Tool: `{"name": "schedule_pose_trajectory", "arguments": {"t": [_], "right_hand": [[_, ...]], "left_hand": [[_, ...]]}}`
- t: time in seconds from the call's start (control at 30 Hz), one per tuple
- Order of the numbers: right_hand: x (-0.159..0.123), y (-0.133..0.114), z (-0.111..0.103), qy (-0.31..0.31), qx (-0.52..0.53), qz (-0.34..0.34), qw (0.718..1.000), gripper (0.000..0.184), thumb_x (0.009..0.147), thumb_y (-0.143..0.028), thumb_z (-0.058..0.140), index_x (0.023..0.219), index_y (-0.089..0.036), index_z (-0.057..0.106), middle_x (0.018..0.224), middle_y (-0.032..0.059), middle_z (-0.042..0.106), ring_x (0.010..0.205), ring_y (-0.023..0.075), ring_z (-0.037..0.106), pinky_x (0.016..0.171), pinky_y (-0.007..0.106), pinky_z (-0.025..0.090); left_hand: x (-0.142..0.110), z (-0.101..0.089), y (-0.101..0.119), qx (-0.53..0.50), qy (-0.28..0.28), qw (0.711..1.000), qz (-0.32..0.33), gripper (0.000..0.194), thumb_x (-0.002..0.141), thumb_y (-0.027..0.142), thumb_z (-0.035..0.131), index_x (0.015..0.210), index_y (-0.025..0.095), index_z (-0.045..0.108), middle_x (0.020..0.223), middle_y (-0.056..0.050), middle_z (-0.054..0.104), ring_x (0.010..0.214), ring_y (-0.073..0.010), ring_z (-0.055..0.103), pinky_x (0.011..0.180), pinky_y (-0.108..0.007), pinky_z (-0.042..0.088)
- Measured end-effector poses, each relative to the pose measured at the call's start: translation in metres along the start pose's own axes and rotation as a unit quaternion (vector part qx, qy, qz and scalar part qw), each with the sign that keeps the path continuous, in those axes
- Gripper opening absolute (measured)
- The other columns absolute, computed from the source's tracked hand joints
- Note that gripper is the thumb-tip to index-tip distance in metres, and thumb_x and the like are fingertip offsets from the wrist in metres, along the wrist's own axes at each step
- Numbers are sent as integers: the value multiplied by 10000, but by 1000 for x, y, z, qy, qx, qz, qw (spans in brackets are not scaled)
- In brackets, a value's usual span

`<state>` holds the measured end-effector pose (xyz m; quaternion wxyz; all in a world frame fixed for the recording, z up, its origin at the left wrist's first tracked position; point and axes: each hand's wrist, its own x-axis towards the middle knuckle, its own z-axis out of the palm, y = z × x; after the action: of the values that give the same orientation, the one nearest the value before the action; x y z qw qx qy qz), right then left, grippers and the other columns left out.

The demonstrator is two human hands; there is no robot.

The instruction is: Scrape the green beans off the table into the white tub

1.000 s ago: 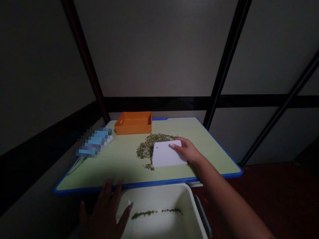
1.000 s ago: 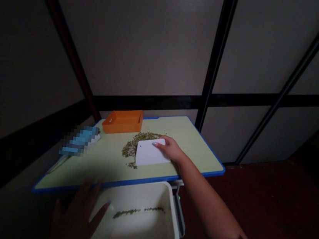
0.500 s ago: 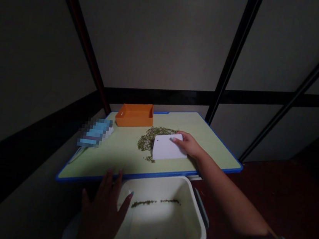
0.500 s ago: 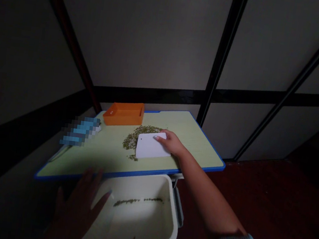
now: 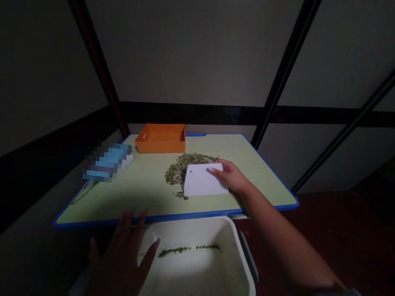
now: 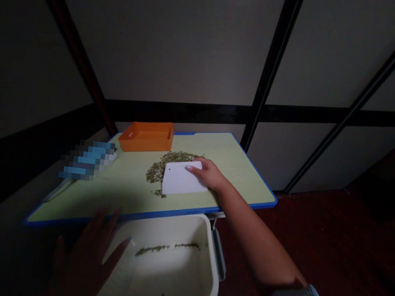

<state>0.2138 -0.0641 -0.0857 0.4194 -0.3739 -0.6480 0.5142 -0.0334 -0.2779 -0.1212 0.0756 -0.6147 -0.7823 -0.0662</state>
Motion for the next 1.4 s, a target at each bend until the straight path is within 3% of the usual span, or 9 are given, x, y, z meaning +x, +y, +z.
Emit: {"name": "schedule_pose_trajectory", "arguments": {"t": [0.97,1.4], "right_hand": [[-5,-5,-1,-14,-16,0,1000,490,618,-607,724,745,-199,481,602,-53,497,515,86,428,481,236,301],[-4,-5,1,-31,-32,-1,999,468,640,-596,722,708,-204,477,603,-38,476,528,89,413,486,249,297]], "left_hand": [[1,-7,7,11,-32,999,-13,581,924,443,228,1464,229,246,1582,-114,206,1471,-258,201,1123,-679,171],[-1,-2,4,11,15,1000,2,587,922,450,230,1457,212,274,1570,-136,248,1454,-274,251,1118,-687,169]]}}
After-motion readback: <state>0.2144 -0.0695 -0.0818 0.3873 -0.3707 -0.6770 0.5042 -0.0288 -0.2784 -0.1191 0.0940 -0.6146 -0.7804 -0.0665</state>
